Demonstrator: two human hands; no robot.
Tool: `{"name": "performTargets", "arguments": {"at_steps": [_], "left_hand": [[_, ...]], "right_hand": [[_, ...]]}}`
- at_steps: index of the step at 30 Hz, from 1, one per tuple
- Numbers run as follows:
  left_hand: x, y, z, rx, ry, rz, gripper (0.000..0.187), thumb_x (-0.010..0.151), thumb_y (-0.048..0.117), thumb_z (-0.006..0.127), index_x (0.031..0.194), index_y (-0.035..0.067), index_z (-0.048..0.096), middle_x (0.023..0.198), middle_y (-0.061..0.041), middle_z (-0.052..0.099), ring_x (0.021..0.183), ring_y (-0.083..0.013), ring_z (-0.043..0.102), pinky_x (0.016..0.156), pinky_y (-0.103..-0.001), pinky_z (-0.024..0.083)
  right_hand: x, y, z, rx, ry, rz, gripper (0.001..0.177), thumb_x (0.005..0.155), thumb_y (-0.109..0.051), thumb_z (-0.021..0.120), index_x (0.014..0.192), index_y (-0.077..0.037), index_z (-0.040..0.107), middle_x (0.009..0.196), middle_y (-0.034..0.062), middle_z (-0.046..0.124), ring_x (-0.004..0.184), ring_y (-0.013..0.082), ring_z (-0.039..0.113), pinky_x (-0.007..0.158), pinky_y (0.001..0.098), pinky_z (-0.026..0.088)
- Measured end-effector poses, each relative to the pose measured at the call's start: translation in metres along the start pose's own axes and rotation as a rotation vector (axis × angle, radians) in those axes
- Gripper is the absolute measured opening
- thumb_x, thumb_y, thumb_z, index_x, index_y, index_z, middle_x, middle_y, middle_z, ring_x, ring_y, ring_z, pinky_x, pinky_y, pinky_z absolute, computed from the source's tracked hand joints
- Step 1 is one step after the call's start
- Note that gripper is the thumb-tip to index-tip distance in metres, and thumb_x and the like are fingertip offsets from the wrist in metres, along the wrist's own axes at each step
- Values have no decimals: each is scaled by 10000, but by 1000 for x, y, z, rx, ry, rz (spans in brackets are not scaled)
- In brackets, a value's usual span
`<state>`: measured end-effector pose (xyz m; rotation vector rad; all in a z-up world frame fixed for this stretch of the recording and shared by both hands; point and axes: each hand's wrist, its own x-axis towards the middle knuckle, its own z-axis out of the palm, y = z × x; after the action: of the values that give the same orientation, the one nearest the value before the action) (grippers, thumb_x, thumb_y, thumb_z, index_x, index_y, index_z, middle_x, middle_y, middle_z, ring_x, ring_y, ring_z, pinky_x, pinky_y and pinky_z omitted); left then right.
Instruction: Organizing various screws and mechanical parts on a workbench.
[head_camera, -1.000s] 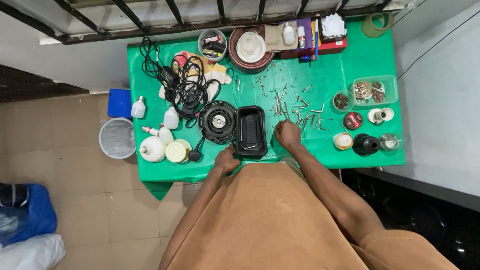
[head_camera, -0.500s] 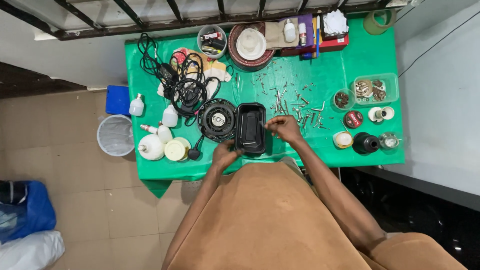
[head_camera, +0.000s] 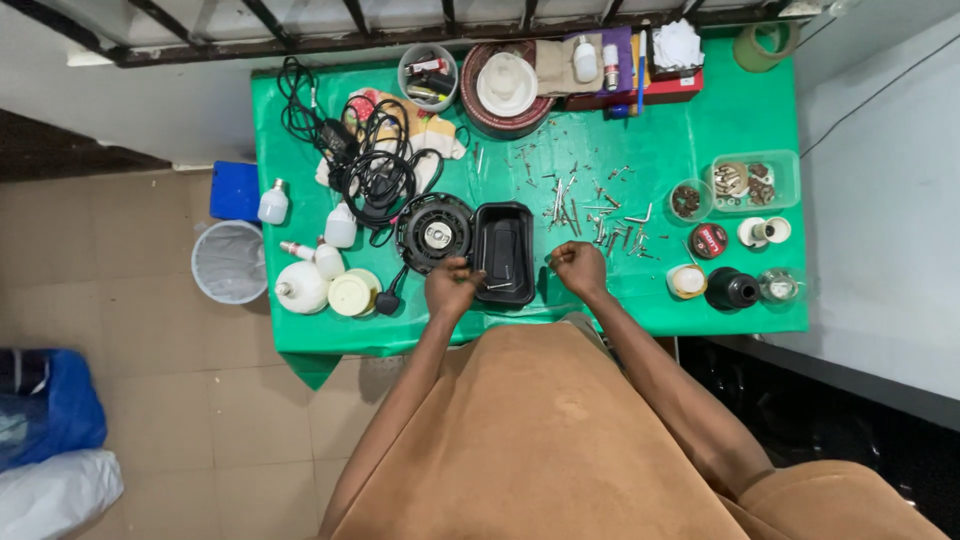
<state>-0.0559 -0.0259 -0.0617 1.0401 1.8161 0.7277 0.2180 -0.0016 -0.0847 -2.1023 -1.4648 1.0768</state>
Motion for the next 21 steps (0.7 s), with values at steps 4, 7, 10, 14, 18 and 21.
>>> {"name": "performTargets", "arguments": {"at_steps": [4,7,10,14,18,21], "left_hand": [[-1,-1,8,60,-81,-40,304,713,160,881,948,32,738,834,-66,773,733,-143,736,712,-307,568],[0,-6,12,140,-38,-61,236,722,131,871,898,27,754,825,-87,762,734,-169,718,719,-322,562],[-3,-11,3,-90,47,21,244,720,76,826,938,31,725,844,-75,772,752,-143,724,730,-307,577],[-15,16,-37,-164,146,-41,230,759,46,814,971,26,727,853,-71,768,707,-136,699,636,-303,560],[-16,10,-60,-355,174,-175,225,801,34,785,1006,16,695,850,-57,735,666,-138,688,518,-303,592],[-19,5,-65,-296,216,-183,228,800,19,781,1007,-1,686,847,-62,731,668,-141,694,519,-310,614]], "right_hand": [[1,-7,8,-27,-21,-14,178,742,-187,795,895,-97,797,821,74,787,736,207,767,722,344,594],[3,-11,12,-95,-2,-47,173,781,-214,799,922,-113,793,854,91,780,773,265,752,716,400,581],[0,-26,10,-179,-32,-46,152,780,-231,794,904,-145,805,852,92,779,782,295,747,724,432,582],[-2,-41,9,-275,-59,-36,209,765,-305,830,869,-127,798,847,120,767,824,338,728,765,472,567],[6,-31,17,-305,-53,-86,142,773,-236,737,843,-141,816,887,147,763,863,378,721,837,486,570],[9,-34,13,-334,-83,-58,152,760,-245,718,822,-142,812,871,152,760,847,370,727,833,486,577]]}}
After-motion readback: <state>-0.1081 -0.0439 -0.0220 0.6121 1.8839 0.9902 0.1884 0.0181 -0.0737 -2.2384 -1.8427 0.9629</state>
